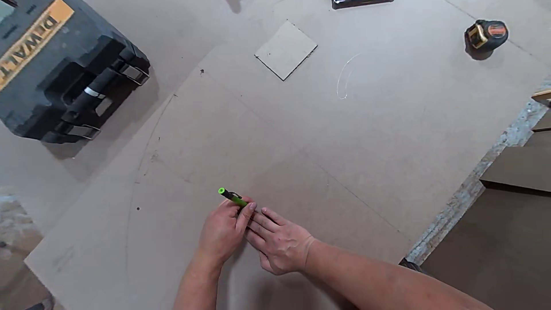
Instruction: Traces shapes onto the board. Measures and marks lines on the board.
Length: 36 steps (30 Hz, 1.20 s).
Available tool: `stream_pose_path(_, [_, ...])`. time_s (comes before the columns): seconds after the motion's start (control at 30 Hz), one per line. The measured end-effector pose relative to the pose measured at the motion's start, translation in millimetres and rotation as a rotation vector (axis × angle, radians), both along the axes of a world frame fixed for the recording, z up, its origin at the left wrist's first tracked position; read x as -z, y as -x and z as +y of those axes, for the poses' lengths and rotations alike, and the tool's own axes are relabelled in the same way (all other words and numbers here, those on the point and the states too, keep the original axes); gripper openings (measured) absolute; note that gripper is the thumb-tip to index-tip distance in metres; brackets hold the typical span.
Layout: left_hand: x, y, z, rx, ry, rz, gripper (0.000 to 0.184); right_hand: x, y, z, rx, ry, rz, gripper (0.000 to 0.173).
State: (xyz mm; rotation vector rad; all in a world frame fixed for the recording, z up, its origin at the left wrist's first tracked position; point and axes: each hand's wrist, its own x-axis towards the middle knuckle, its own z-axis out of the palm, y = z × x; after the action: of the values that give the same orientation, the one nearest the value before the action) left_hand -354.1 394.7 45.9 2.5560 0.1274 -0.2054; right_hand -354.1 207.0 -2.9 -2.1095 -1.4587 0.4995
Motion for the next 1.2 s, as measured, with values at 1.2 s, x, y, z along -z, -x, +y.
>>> stream_pose_path(1.2, [5.3, 3.0, -6.7, -0.148, -0.073, -0.117, 0.041, -1.5, -0.8, 0.4, -0.016, 0.037, -0.02, 0.06])
